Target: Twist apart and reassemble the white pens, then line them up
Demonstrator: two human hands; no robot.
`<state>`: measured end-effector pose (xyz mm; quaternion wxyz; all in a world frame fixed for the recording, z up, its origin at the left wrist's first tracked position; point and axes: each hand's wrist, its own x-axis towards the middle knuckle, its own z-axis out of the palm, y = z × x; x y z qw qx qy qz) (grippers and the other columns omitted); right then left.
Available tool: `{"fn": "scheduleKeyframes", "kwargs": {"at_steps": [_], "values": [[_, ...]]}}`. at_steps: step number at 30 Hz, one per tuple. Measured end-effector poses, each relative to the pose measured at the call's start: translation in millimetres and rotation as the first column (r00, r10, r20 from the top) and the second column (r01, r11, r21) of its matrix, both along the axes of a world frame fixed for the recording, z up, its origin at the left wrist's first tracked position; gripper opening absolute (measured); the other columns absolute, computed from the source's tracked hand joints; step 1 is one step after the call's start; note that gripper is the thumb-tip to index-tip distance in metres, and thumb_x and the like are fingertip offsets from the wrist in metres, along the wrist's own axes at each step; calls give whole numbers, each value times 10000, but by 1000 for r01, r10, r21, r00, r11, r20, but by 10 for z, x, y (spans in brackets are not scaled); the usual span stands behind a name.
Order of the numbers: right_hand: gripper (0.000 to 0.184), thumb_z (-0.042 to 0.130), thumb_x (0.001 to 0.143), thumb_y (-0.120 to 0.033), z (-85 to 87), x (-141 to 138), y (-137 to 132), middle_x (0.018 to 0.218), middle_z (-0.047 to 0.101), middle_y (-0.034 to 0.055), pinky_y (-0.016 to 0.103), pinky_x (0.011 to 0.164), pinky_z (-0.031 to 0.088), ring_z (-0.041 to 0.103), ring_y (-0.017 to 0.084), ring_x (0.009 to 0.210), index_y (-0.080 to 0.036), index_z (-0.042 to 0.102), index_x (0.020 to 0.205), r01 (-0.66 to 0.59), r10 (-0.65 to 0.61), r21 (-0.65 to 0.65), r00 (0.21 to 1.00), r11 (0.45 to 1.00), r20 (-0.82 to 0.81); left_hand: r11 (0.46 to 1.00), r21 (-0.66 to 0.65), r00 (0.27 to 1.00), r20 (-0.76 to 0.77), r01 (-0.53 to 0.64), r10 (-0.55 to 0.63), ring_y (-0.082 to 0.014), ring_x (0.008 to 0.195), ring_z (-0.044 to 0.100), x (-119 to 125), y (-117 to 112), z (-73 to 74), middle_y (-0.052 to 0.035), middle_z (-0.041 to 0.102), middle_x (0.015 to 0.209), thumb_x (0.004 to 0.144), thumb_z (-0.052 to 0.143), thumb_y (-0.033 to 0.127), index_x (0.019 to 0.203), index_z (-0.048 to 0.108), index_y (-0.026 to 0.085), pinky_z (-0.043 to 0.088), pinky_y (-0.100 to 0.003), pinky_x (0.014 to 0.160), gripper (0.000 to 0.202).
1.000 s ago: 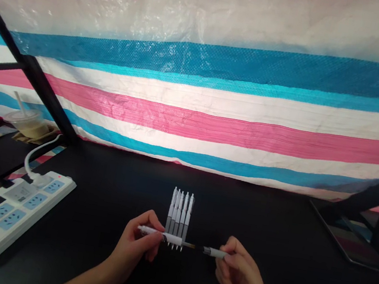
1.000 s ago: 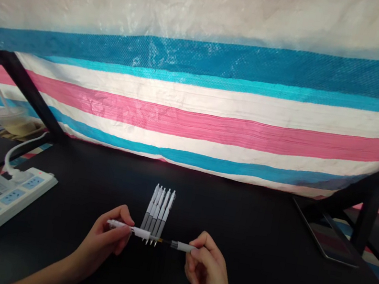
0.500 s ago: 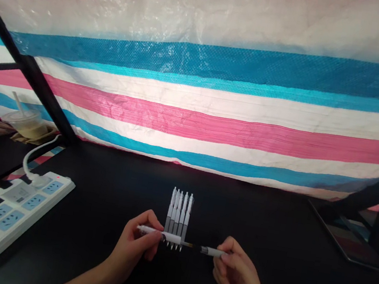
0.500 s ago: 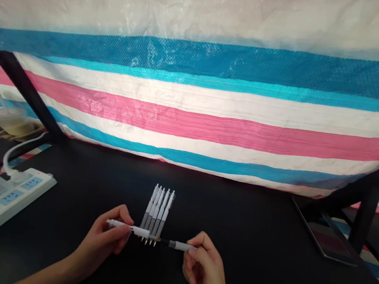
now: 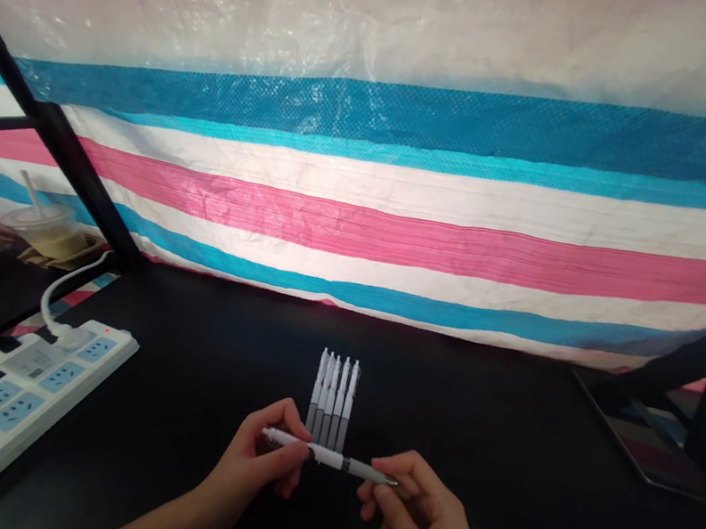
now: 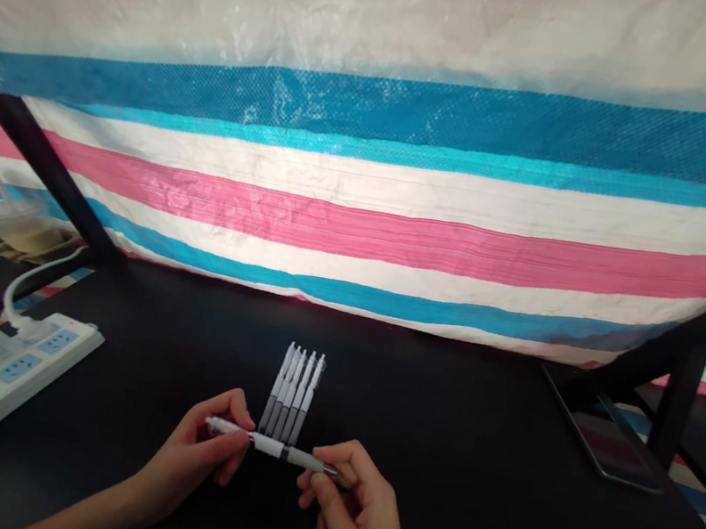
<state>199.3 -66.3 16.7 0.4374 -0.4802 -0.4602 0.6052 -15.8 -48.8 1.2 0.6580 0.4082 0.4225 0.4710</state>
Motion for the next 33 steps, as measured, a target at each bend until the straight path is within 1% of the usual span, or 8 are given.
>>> {"fn": "scheduleKeyframes", "kwargs": {"at_steps": [5, 10, 18, 21, 24, 28, 30, 33], "values": [[406, 621, 839, -597, -7, 28, -23, 591, 593, -8, 244, 457, 365, 521, 132, 501, -197, 662, 889, -52, 40, 48, 975, 998, 218, 1000, -19, 1000, -15, 1, -1, -83, 397, 463, -12, 16, -3, 37, 584, 470, 773, 748, 364, 769, 573, 173, 309, -187, 421, 259], [403, 516, 910, -579, 2, 52, -14, 537, 482, -40, 253, 488, 304, 457, 124, 505, -210, 646, 813, -125, 65, 143, 928, 982, 366, 1000, -11, 1000, -20, 16, -16, -76, 393, 455, -17, 18, -22, 39, 585, 465, 788, 739, 345, 769, 572, 171, 301, -182, 420, 242], [560, 326, 962, -630, -49, 56, -16, 451, 277, -76, 261, 437, 185, 253, 93, 411, -217, 508, 631, -214, 164, 122, 930, 969, 328, 999, 14, 999, -15, 34, -34, -79, 405, 470, -20, 8, -3, 39, 588, 487, 768, 760, 335, 785, 594, 170, 322, -184, 422, 235], [467, 442, 930, -619, -28, 35, -30, 464, 408, -64, 248, 448, 241, 334, 99, 418, -214, 602, 762, -162, 115, 140, 949, 977, 293, 1000, 12, 1000, -1, 6, -6, -77, 395, 467, -18, 7, 7, 40, 584, 472, 768, 756, 345, 777, 589, 171, 315, -181, 419, 241], [353, 574, 882, -571, -35, 36, -28, 632, 595, -22, 241, 482, 351, 497, 120, 478, -228, 618, 952, -88, 45, 152, 963, 984, 267, 1000, -3, 1000, 14, -13, 13, -75, 393, 462, -15, 5, 6, 40, 581, 465, 766, 756, 351, 770, 586, 170, 306, -179, 417, 249], [438, 435, 956, -551, -89, 52, -11, 551, 572, -12, 230, 450, 354, 510, 114, 438, -200, 623, 774, -220, 172, 118, 931, 968, 322, 1000, -3, 1000, 20, 15, -15, -72, 391, 453, -18, 3, -8, 43, 573, 463, 758, 767, 332, 765, 597, 166, 303, -178, 414, 237], [417, 436, 958, -546, -100, 46, -7, 554, 580, -16, 226, 447, 351, 500, 108, 428, -200, 630, 830, -254, 212, 99, 925, 962, 315, 1000, 4, 1000, 16, 20, -20, -70, 396, 458, -20, 4, -12, 44, 574, 469, 757, 770, 320, 768, 606, 164, 310, -176, 417, 227], [314, 567, 902, -523, -85, 33, -8, 701, 631, -17, 220, 465, 369, 525, 96, 452, -222, 583, 987, -194, 159, 104, 948, 976, 276, 1000, 9, 1000, 5, 10, -10, -67, 397, 458, -21, 4, -14, 45, 573, 471, 752, 775, 310, 761, 611, 161, 311, -173, 417, 221]]}}
